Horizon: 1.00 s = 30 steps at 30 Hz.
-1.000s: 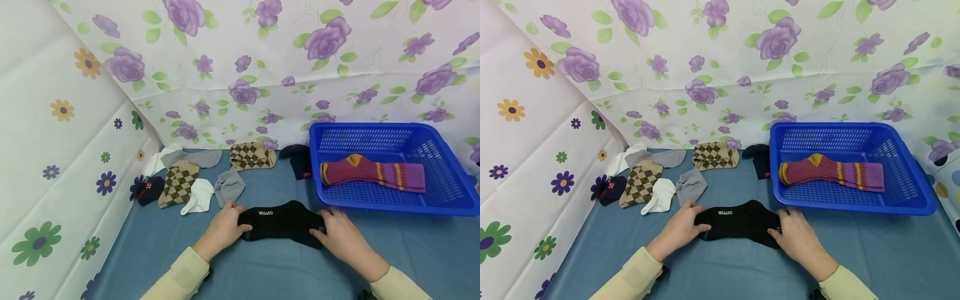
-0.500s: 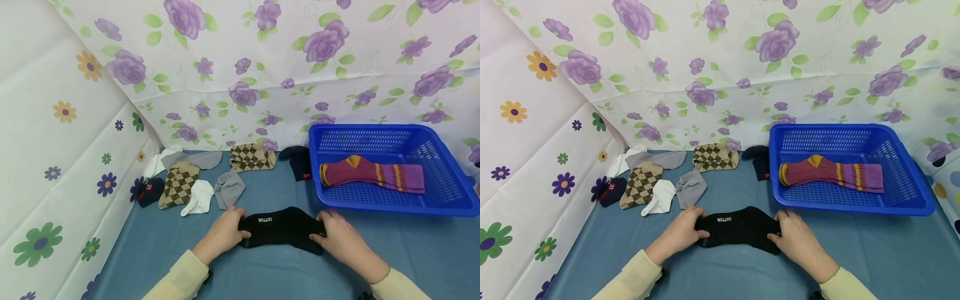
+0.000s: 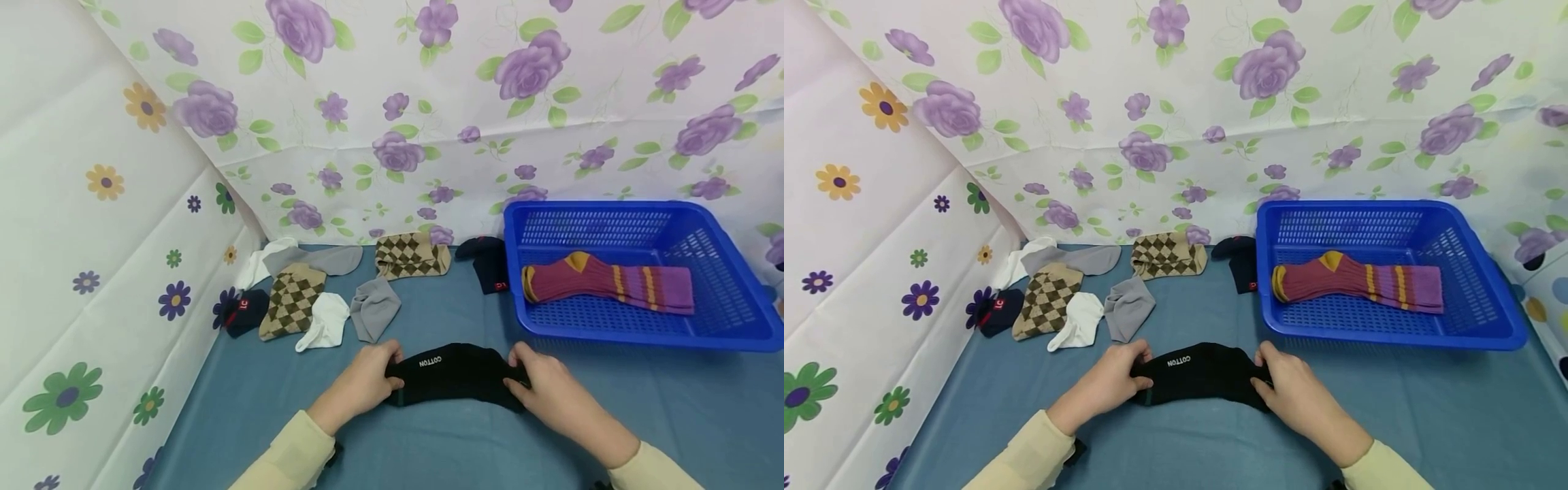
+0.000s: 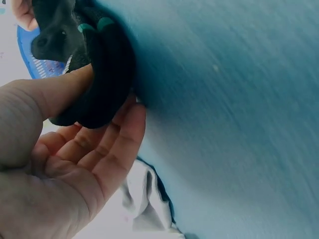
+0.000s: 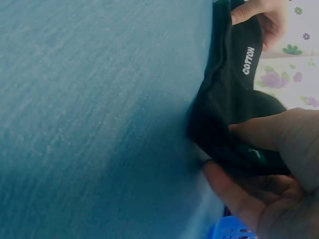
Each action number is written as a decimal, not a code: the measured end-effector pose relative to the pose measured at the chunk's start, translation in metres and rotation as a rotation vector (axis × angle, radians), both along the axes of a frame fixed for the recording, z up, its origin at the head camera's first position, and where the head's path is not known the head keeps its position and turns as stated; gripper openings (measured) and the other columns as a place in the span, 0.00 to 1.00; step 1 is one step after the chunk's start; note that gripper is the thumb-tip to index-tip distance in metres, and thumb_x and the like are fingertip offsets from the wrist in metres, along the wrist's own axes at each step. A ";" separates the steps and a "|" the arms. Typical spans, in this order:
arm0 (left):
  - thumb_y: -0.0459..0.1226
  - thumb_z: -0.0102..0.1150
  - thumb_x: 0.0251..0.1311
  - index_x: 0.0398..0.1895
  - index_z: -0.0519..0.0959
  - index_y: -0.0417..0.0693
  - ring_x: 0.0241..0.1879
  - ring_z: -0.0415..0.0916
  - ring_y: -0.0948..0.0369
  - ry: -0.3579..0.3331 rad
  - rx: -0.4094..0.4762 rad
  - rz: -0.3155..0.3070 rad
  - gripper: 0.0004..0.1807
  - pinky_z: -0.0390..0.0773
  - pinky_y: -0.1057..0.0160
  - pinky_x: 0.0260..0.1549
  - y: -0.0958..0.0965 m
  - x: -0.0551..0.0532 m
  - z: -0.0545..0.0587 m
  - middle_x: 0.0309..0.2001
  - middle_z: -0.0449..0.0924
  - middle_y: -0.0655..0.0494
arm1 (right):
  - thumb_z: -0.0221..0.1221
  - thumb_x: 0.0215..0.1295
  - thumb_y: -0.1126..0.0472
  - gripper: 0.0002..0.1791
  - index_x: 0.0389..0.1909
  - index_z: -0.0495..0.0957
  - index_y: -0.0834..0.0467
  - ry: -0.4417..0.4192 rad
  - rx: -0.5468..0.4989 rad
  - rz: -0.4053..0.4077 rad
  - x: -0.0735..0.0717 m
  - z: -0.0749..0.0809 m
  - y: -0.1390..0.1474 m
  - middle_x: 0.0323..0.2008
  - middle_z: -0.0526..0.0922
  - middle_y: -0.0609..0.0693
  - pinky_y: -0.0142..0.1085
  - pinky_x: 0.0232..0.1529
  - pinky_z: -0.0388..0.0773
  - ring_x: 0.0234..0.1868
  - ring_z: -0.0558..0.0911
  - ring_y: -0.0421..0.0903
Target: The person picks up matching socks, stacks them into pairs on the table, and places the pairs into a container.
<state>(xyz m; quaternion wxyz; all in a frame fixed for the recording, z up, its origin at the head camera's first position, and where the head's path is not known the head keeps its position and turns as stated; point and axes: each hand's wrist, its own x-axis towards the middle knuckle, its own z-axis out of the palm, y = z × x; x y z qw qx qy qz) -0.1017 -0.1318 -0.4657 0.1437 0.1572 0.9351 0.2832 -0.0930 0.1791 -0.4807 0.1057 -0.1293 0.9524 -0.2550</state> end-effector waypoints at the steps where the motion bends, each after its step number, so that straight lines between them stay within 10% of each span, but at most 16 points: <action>1: 0.35 0.68 0.50 0.32 0.68 0.54 0.23 0.63 0.64 0.002 0.005 0.005 0.16 0.65 0.67 0.24 -0.001 0.000 0.000 0.28 0.68 0.57 | 0.67 0.54 0.57 0.16 0.35 0.67 0.48 0.014 -0.016 0.010 0.000 0.001 0.000 0.18 0.67 0.42 0.29 0.18 0.63 0.18 0.63 0.37; 12: 0.35 0.68 0.50 0.36 0.70 0.55 0.32 0.69 0.62 0.023 0.037 0.043 0.16 0.72 0.65 0.32 -0.009 0.001 0.002 0.33 0.73 0.59 | 0.67 0.54 0.59 0.19 0.41 0.68 0.43 0.223 -0.142 0.087 0.003 0.011 -0.003 0.32 0.77 0.35 0.26 0.27 0.74 0.26 0.74 0.29; 20: 0.37 0.68 0.52 0.40 0.73 0.55 0.37 0.73 0.64 0.037 0.055 0.067 0.15 0.75 0.64 0.35 -0.013 -0.001 0.002 0.38 0.76 0.58 | 0.63 0.59 0.58 0.21 0.53 0.72 0.45 0.208 -0.193 0.083 0.004 0.016 -0.003 0.42 0.82 0.41 0.24 0.27 0.75 0.29 0.77 0.28; 30: 0.38 0.68 0.52 0.40 0.77 0.57 0.38 0.77 0.67 0.162 0.093 0.090 0.13 0.77 0.65 0.37 -0.017 -0.004 0.024 0.39 0.81 0.62 | 0.65 0.57 0.60 0.16 0.47 0.79 0.48 0.300 -0.247 0.065 0.008 0.039 -0.005 0.41 0.84 0.43 0.23 0.23 0.75 0.24 0.76 0.26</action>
